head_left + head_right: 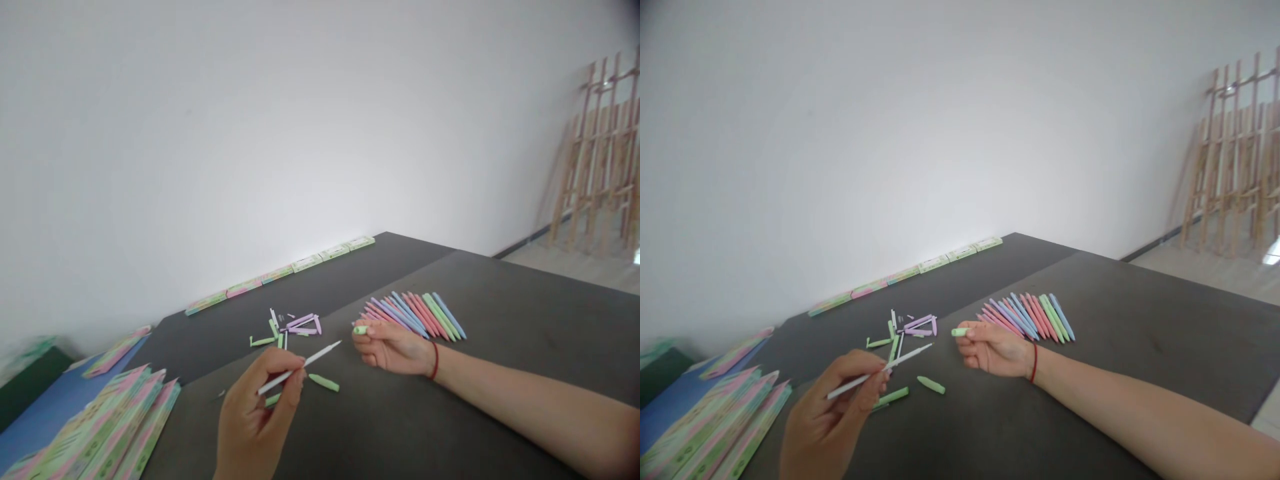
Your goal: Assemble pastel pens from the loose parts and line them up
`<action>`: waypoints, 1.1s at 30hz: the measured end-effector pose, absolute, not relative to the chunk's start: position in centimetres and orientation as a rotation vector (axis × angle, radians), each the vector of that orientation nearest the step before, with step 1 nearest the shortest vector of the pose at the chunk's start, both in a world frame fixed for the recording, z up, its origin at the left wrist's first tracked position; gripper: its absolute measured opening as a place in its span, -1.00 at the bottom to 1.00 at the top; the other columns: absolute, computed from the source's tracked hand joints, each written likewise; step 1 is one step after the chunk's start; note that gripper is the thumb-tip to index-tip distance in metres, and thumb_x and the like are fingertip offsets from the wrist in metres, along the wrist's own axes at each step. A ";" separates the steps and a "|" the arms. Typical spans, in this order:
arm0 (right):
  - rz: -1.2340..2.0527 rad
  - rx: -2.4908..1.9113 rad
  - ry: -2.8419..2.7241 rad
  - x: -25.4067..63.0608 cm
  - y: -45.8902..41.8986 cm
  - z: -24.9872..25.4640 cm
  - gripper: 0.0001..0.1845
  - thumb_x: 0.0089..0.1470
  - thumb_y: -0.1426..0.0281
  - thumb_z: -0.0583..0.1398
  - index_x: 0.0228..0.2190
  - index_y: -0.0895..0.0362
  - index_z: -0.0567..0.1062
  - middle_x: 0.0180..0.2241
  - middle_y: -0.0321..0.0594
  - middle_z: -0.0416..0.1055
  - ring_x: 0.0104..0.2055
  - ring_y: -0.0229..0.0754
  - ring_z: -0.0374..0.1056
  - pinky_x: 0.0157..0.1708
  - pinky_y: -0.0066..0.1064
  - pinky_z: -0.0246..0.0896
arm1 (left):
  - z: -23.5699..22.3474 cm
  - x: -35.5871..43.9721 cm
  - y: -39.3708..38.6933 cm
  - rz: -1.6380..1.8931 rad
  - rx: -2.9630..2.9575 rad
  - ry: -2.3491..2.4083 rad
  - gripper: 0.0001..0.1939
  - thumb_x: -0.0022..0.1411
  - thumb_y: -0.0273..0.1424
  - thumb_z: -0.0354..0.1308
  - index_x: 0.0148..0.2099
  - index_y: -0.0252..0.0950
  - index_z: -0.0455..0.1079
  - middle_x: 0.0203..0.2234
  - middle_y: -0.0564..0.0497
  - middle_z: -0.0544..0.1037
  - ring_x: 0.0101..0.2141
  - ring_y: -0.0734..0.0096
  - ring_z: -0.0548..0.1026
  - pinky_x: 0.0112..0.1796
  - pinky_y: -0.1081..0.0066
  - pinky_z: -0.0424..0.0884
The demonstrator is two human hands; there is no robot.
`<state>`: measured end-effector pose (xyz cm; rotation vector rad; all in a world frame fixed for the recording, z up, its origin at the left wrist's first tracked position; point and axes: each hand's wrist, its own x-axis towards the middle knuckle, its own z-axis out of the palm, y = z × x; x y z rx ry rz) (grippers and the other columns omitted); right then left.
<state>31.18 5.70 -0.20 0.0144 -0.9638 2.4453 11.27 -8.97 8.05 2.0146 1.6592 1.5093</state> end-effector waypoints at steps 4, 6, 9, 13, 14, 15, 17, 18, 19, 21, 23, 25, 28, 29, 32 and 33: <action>2.484 0.178 -0.992 32.3 5.6 1.0 -0.82 0.00 0.46 0.25 -0.43 0.20 0.31 -0.50 -0.37 0.11 -0.51 -0.41 0.05 -0.47 -0.54 0.08 | 9.6 11.9 -10.0 1.721 1.951 1.441 -0.91 0.14 -0.51 0.12 -0.34 -0.20 0.39 -0.46 0.08 0.46 -0.45 0.46 0.43 -0.46 0.52 0.34; 2.476 0.226 -1.051 32.6 5.4 1.3 -0.83 0.00 0.46 0.25 -0.41 0.20 0.32 -0.49 -0.37 0.10 -0.52 -0.41 0.03 -0.49 -0.54 0.06 | 9.9 12.3 -10.2 1.749 1.957 1.328 -0.88 0.12 -0.54 0.12 -0.35 -0.21 0.40 -0.49 0.08 0.46 -0.47 0.46 0.43 -0.48 0.52 0.33; 2.462 0.271 -1.153 32.8 5.0 1.5 -0.86 0.02 0.46 0.23 -0.41 0.21 0.33 -0.50 -0.36 0.09 -0.54 -0.41 0.01 -0.51 -0.53 0.05 | 10.1 12.9 -10.3 1.726 1.985 1.253 -0.86 0.10 -0.58 0.12 -0.36 -0.23 0.40 -0.51 0.07 0.46 -0.49 0.46 0.42 -0.49 0.52 0.31; 2.454 0.300 -1.223 32.7 4.9 1.5 -0.88 0.03 0.45 0.22 -0.40 0.21 0.34 -0.49 -0.36 0.08 -0.55 -0.41 -0.01 -0.52 -0.53 0.06 | 10.0 13.2 -10.3 1.688 2.029 1.234 -0.84 0.10 -0.61 0.11 -0.36 -0.23 0.40 -0.52 0.06 0.46 -0.49 0.46 0.42 -0.50 0.52 0.31; 2.456 0.303 -1.224 32.7 4.9 1.4 -0.88 0.03 0.45 0.21 -0.38 0.21 0.35 -0.49 -0.35 0.09 -0.55 -0.41 -0.01 -0.52 -0.52 0.07 | 9.9 13.2 -10.3 1.684 2.035 1.234 -0.83 0.10 -0.61 0.10 -0.35 -0.23 0.40 -0.52 0.06 0.46 -0.48 0.46 0.42 -0.50 0.52 0.31; 2.458 0.305 -1.223 32.8 4.9 1.4 -0.89 0.03 0.46 0.21 -0.37 0.21 0.36 -0.48 -0.35 0.09 -0.55 -0.41 -0.01 -0.52 -0.52 0.07 | 9.9 13.3 -10.4 1.679 2.043 1.232 -0.83 0.09 -0.62 0.10 -0.35 -0.23 0.40 -0.52 0.06 0.46 -0.48 0.46 0.42 -0.50 0.52 0.31; 2.464 0.315 -1.223 32.8 4.8 1.4 -0.90 0.04 0.47 0.20 -0.36 0.21 0.36 -0.48 -0.34 0.10 -0.55 -0.41 -0.01 -0.52 -0.52 0.08 | 9.7 13.4 -10.4 1.686 2.054 1.216 -0.81 0.09 -0.63 0.10 -0.35 -0.22 0.40 -0.52 0.07 0.46 -0.48 0.47 0.42 -0.49 0.53 0.30; 2.466 0.322 -1.224 32.8 4.8 1.4 -0.91 0.04 0.47 0.20 -0.35 0.22 0.37 -0.48 -0.34 0.09 -0.55 -0.41 -0.01 -0.52 -0.52 0.08 | 9.7 13.5 -10.4 1.696 2.057 1.197 -0.81 0.09 -0.63 0.09 -0.35 -0.22 0.39 -0.52 0.08 0.45 -0.48 0.48 0.42 -0.49 0.53 0.30; 2.467 0.332 -1.225 32.7 4.7 1.4 -0.91 0.04 0.47 0.19 -0.36 0.22 0.37 -0.48 -0.34 0.09 -0.55 -0.41 -0.01 -0.51 -0.52 0.08 | 9.6 13.6 -10.4 1.707 2.056 1.176 -0.81 0.09 -0.63 0.08 -0.35 -0.22 0.39 -0.53 0.08 0.45 -0.49 0.49 0.41 -0.49 0.53 0.30; 2.473 0.347 -1.227 32.7 4.6 1.5 -0.91 0.05 0.47 0.19 -0.36 0.22 0.37 -0.49 -0.35 0.09 -0.56 -0.42 -0.01 -0.51 -0.51 0.09 | 9.6 13.8 -10.4 1.734 2.054 1.140 -0.80 0.08 -0.64 0.08 -0.35 -0.22 0.39 -0.53 0.09 0.44 -0.50 0.50 0.41 -0.49 0.53 0.30; 2.476 0.348 -1.226 32.6 4.6 1.5 -0.91 0.05 0.46 0.19 -0.36 0.22 0.37 -0.49 -0.35 0.09 -0.56 -0.42 -0.01 -0.50 -0.51 0.10 | 9.6 14.1 -10.4 1.729 2.078 1.128 -0.79 0.08 -0.65 0.07 -0.35 -0.22 0.38 -0.53 0.08 0.45 -0.49 0.50 0.41 -0.47 0.52 0.31; 2.470 0.340 -1.229 32.6 4.6 1.7 -0.90 0.04 0.45 0.20 -0.37 0.22 0.37 -0.50 -0.36 0.09 -0.56 -0.41 -0.02 -0.51 -0.51 0.11 | 9.6 14.3 -10.6 1.675 2.127 1.132 -0.79 0.07 -0.65 0.08 -0.34 -0.22 0.38 -0.52 0.08 0.46 -0.48 0.49 0.42 -0.44 0.51 0.32; 2.445 0.276 -1.267 32.7 4.7 1.8 -0.85 0.03 0.40 0.21 -0.35 0.21 0.36 -0.51 -0.37 0.11 -0.58 -0.42 -0.02 -0.53 -0.51 0.11 | 9.2 14.3 -10.5 1.626 2.098 1.213 -0.85 0.11 -0.58 0.08 -0.36 -0.22 0.38 -0.54 0.08 0.44 -0.51 0.48 0.41 -0.46 0.50 0.30; 2.430 0.215 -1.314 32.8 4.7 1.7 -0.83 0.02 0.37 0.21 -0.34 0.20 0.36 -0.52 -0.37 0.12 -0.58 -0.41 -0.01 -0.53 -0.50 0.11 | 8.9 14.2 -10.3 1.624 2.040 1.283 -0.89 0.13 -0.53 0.08 -0.37 -0.23 0.38 -0.56 0.09 0.43 -0.53 0.49 0.39 -0.49 0.50 0.28; 2.218 -0.179 -1.718 32.6 5.0 1.1 -0.81 0.04 0.34 0.17 -0.30 0.19 0.36 -0.56 -0.37 0.17 -0.58 -0.37 0.09 -0.54 -0.49 0.11 | 7.4 13.2 -8.9 1.565 1.804 1.562 -0.90 0.18 -0.38 0.05 -0.36 -0.24 0.35 -0.64 0.14 0.34 -0.62 0.53 0.30 -0.60 0.53 0.18; 2.030 -0.378 -1.912 32.4 5.0 0.8 -0.83 0.05 0.36 0.15 -0.29 0.19 0.36 -0.57 -0.37 0.20 -0.58 -0.36 0.12 -0.54 -0.49 0.09 | 6.7 12.7 -8.3 1.532 1.745 1.635 -0.88 0.20 -0.34 0.04 -0.36 -0.24 0.34 -0.66 0.17 0.29 -0.64 0.53 0.26 -0.62 0.54 0.15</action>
